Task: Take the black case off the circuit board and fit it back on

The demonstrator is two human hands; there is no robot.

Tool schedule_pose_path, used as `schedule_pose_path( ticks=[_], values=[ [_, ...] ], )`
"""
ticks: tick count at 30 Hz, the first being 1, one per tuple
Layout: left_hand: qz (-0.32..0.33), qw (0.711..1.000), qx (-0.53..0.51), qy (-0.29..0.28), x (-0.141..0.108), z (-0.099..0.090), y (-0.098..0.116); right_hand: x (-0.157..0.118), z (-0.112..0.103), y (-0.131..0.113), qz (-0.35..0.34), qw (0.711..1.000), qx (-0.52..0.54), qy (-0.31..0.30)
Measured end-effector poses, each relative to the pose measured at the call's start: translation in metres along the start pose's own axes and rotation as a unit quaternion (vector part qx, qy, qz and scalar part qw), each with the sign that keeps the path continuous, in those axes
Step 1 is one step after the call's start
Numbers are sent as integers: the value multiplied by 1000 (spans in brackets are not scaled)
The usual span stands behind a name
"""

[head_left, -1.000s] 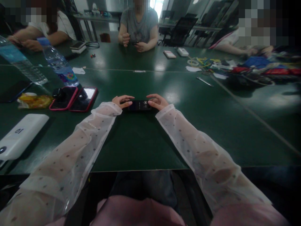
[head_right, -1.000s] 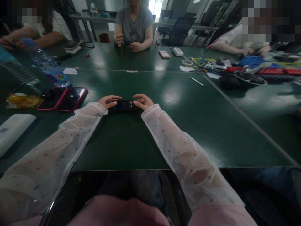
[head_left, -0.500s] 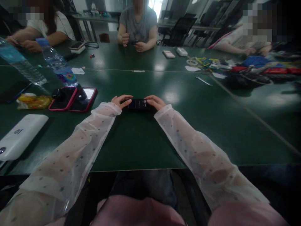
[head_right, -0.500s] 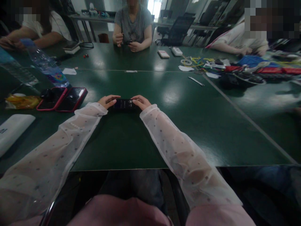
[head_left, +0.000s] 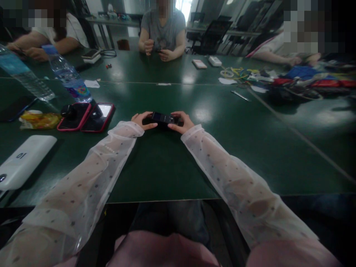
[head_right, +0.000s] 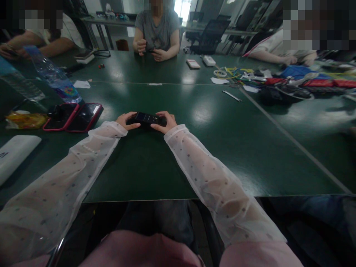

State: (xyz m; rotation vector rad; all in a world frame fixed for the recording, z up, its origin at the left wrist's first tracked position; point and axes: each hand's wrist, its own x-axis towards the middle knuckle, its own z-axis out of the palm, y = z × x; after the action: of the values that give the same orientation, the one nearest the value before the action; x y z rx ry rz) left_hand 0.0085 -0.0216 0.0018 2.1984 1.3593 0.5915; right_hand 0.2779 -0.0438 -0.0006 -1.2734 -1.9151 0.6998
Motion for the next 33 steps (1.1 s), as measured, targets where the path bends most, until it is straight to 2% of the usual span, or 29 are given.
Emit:
schedule_pose_path(
  ticks=[5,10,12,16,18,25,33],
  values=[
    [-29,999,24,4,1,0,2,-3,1,-10,-3,999,-33,5],
    [-33,999,13,4,-2,-2,9,10,-8,1,28,989,144,16],
    [-23,1000,2,6,-3,-2,10,15,-16,12,47,983,171,50],
    [-19,1000,-2,9,-5,-3,10,18,-28,34,62,985,62,147],
    [-15,1000,-5,11,-5,-3,11,16,-29,42,77,984,5,161],
    [-18,1000,-9,0,-7,-7,17,9,-20,38,53,980,-126,146],
    [-27,1000,-12,9,-5,-7,15,4,-24,20,50,983,-141,111]
  ],
)
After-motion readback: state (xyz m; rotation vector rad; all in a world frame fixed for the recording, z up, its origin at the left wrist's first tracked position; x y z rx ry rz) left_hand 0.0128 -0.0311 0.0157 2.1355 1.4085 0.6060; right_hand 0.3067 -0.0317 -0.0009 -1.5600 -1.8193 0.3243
